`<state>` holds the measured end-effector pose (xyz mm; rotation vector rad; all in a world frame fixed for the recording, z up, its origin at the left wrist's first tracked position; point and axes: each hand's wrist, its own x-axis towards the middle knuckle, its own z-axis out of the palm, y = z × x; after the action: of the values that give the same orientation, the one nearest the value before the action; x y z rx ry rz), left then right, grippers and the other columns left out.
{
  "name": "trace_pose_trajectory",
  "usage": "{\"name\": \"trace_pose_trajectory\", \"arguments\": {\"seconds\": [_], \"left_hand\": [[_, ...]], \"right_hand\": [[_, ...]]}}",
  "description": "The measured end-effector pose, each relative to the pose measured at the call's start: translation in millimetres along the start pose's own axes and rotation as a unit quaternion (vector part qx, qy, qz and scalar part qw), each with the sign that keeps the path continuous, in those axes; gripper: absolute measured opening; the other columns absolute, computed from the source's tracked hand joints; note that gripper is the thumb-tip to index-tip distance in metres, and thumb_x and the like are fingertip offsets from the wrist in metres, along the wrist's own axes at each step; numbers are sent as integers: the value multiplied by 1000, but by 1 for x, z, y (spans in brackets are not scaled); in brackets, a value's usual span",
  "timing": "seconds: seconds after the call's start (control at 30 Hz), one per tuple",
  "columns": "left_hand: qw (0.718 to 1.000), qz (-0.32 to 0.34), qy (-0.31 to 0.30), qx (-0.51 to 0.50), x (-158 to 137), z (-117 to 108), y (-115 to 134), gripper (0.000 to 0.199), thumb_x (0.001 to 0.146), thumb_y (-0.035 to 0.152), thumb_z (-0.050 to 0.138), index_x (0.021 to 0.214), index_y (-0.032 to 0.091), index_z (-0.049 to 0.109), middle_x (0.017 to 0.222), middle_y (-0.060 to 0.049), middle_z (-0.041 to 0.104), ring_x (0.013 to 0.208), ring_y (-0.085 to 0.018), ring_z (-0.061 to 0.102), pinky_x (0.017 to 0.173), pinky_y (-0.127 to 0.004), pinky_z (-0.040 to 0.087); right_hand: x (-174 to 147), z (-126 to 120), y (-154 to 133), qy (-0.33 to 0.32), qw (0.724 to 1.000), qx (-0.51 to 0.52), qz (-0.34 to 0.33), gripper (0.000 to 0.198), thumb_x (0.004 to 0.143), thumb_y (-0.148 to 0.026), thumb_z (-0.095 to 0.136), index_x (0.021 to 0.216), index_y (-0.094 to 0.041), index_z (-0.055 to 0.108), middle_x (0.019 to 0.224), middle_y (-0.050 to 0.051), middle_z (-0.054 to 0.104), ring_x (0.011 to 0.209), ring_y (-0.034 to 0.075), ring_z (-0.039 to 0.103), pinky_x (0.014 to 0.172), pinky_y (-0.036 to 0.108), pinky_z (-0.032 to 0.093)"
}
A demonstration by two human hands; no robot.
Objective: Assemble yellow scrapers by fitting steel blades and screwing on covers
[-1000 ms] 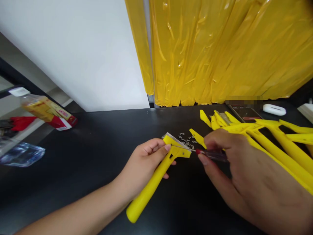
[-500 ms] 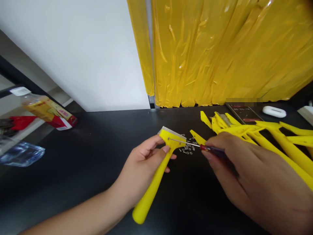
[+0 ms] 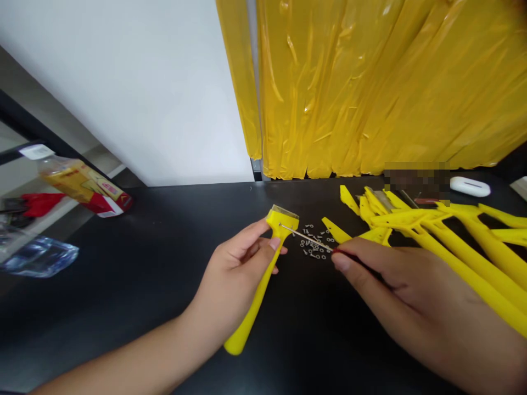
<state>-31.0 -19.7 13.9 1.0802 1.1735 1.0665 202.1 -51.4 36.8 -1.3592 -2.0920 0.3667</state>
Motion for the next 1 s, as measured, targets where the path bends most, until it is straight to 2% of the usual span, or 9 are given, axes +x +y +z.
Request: {"name": "trace_pose_trajectory", "arguments": {"seconds": [0.07,0.17,0.3,0.37,0.47,0.6,0.73,0.9,1.0], "left_hand": [[1000,21,-6,21,0,-1,0,23,94,32,85,116,26,87,106,-4,82,92,-19,74,72,-24,59],[997,50,-9,52,-1,-2,4,17,96,31,82,112,28,88,117,-4,80,93,-18,73,72,-24,59],[991,87,-6,98,-3,1,13,10,98,30,79,98,26,88,118,-4,78,90,-17,70,70,-23,58],[990,95,-7,107,-3,1,16,13,98,31,79,90,24,88,119,-4,78,87,-17,69,70,-24,58],[992,80,-1,98,4,-6,19,12,97,34,82,98,24,87,118,-5,79,81,-15,68,71,-24,58],[998,26,24,46,26,-27,29,29,92,41,88,117,26,84,96,-2,79,77,-14,68,72,-22,56],[997,-22,16,78,54,-59,42,32,79,38,97,100,19,83,86,-1,75,71,-12,65,66,-19,53],[979,-36,126,159,77,-123,47,32,74,34,99,96,18,81,92,-4,81,84,-21,76,78,-28,61],[965,-34,170,195,85,-166,44,26,78,31,95,93,17,79,82,-1,79,84,-21,76,78,-28,60]], "right_hand": [[2,1,0,-44,985,135,94,45,110,-48,51,73,-24,60,57,-4,55,47,12,52,44,24,38],[4,6,2,-107,917,325,204,54,106,-66,51,73,-23,59,52,-4,48,46,12,42,41,23,33],[1,12,4,-138,836,459,267,52,101,-71,58,81,-23,63,47,-6,44,47,14,46,45,24,35],[0,13,3,-137,846,447,256,50,104,-67,57,82,-23,66,46,-5,45,47,14,46,46,25,39],[0,14,1,-96,912,343,201,47,110,-57,52,86,-23,73,55,-2,58,51,15,54,48,25,46],[-5,18,1,-6,985,163,52,23,111,-35,57,107,-28,78,104,2,82,95,18,78,76,27,62],[-12,17,-3,14,997,42,-62,24,110,-20,52,125,-26,70,117,4,81,103,19,79,91,34,64],[-19,12,-11,-32,993,-3,-112,26,105,-9,41,111,-21,63,87,4,73,74,20,69,69,36,59],[-21,13,-13,-34,990,22,-133,28,98,-4,40,104,-22,60,83,3,66,71,18,65,65,33,56]]}}
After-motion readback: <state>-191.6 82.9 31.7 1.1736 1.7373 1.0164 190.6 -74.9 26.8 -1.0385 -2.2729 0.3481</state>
